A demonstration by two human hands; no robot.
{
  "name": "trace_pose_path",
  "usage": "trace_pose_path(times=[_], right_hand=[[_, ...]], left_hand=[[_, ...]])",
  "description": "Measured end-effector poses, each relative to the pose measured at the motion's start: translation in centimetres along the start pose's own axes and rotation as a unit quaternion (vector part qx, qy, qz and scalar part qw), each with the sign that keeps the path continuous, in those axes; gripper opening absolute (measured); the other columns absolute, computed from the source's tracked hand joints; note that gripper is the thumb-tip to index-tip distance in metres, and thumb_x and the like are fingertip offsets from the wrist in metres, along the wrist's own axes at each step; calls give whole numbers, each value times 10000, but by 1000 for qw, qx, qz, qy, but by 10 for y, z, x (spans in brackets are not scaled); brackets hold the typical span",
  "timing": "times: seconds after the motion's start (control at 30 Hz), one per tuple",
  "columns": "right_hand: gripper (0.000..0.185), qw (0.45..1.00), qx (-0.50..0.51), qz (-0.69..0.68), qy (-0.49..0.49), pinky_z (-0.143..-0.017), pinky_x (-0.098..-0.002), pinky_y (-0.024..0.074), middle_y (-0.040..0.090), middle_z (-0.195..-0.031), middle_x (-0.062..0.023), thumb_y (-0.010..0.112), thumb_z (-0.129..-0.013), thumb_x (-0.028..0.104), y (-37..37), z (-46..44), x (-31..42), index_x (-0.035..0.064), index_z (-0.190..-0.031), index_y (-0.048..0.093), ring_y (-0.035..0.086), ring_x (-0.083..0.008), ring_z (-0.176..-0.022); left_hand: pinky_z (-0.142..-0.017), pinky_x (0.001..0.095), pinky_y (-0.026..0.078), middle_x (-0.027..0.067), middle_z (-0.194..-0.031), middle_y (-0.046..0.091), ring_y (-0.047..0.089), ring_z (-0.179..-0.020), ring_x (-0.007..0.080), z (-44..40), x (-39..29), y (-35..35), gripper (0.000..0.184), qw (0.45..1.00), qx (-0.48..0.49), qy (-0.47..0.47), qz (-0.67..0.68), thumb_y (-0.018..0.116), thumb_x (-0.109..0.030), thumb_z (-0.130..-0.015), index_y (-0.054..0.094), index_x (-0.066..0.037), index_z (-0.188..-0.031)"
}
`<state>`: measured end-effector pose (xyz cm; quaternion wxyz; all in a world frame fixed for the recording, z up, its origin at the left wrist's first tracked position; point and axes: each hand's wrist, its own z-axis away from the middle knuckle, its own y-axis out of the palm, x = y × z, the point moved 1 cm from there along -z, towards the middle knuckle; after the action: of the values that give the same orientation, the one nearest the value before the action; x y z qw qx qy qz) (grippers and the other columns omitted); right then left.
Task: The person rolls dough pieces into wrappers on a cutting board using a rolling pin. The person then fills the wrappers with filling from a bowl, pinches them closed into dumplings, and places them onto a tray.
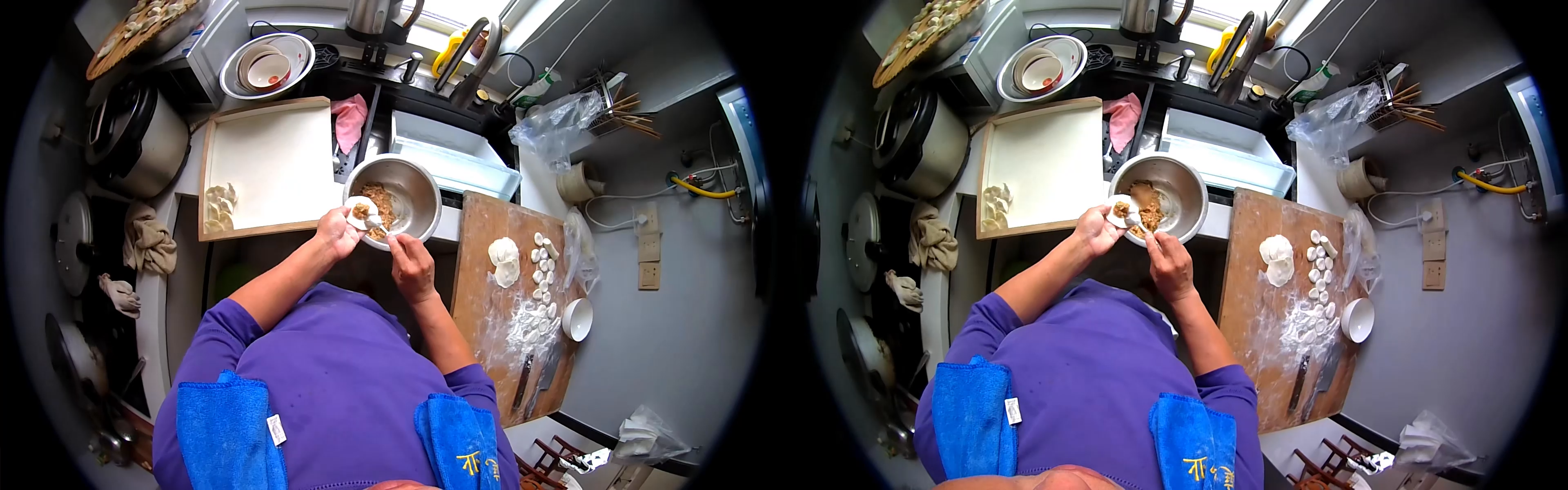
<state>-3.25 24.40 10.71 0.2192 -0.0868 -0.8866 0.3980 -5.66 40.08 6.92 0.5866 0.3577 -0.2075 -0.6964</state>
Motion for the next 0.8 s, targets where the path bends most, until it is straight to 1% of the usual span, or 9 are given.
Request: trace_pose_path(times=[0.1, 0.2, 0.3, 0.47, 0.53, 0.57, 0.63, 0.73, 0.8], right_hand=[[223, 999, 10, 33, 9, -585, -300, 446, 514, -782, -107, 527, -637, -29, 0, 8, -10, 1, -856, 561, 528, -227, -676], [215, 999, 0, 31, 43, -582, -298, 445, 516, -777, -105, 526, -644, -27, 3, 8, -14, 0, -855, 559, 528, -226, -679], [219, 999, -34, -1, 30, -579, -297, 444, 517, -773, -105, 527, -648, -25, 7, 2, -6, 0, -864, 556, 528, -227, -681], [244, 1000, 1, -9, 8, -598, -297, 455, 527, -771, -101, 538, -615, -59, 14, 4, -4, 11, -845, 578, 537, -234, -693], [213, 999, 6, 25, 22, -589, -299, 442, 514, -787, -109, 523, -646, -25, 12, 9, -14, 0, -854, 560, 524, -234, -682], [222, 999, 17, 31, 35, -596, -299, 445, 518, -784, -109, 524, -640, -38, 11, 11, -18, 2, -855, 563, 527, -234, -692], [229, 999, -10, 13, 37, -600, -300, 447, 520, -782, -109, 525, -635, -45, 7, 5, -12, 3, -855, 565, 530, -236, -699], [250, 997, -59, -31, 32, -603, -304, 445, 525, -777, -100, 533, -626, -54, 10, -7, 1, 11, -864, 570, 534, -235, -708], [241, 998, -44, -37, 29, -592, -305, 444, 524, -772, -97, 538, -630, -55, 17, -10, 4, 14, -858, 574, 538, -232, -701]], left_hand=[[-852, 410, 380, 208, -1070, 443, 458, -996, 294, -7, -5, -6, 345, 995, -31, 90, -4, 211, -112, -834, 335, 93, -1082], [-853, 411, 379, 209, -1073, 440, 453, -1000, 293, -6, -8, -6, 345, 997, -19, 78, -5, 213, -112, -834, 333, 91, -1086], [-859, 414, 373, 211, -1086, 433, 445, -1011, 292, -9, -5, -11, 344, 997, -2, 72, 9, 216, -114, -835, 336, 89, -1086], [-870, 422, 364, 209, -1094, 425, 436, -1022, 297, -8, -5, -8, 345, 997, -3, 76, -10, 209, -119, -840, 337, 89, -1084], [-873, 425, 361, 207, -1093, 425, 435, -1022, 299, -8, -9, -8, 347, 996, -6, 90, -14, 205, -122, -841, 337, 89, -1083], [-876, 424, 360, 205, -1091, 428, 437, -1020, 296, -7, -11, -8, 346, 995, -10, 97, -16, 205, -120, -841, 341, 88, -1081], [-879, 422, 359, 204, -1089, 431, 440, -1018, 294, -7, -12, -9, 345, 995, -14, 102, -20, 206, -119, -840, 345, 87, -1080], [-881, 391, 369, 198, -1082, 447, 455, -1010, 283, -2, -6, -6, 341, 998, 1, 55, -18, 216, -119, -844, 334, 82, -1093], [-890, 393, 362, 201, -1085, 440, 450, -1015, 287, 5, -3, 0, 344, 999, 13, 28, -18, 219, -111, -839, 322, 85, -1102]])
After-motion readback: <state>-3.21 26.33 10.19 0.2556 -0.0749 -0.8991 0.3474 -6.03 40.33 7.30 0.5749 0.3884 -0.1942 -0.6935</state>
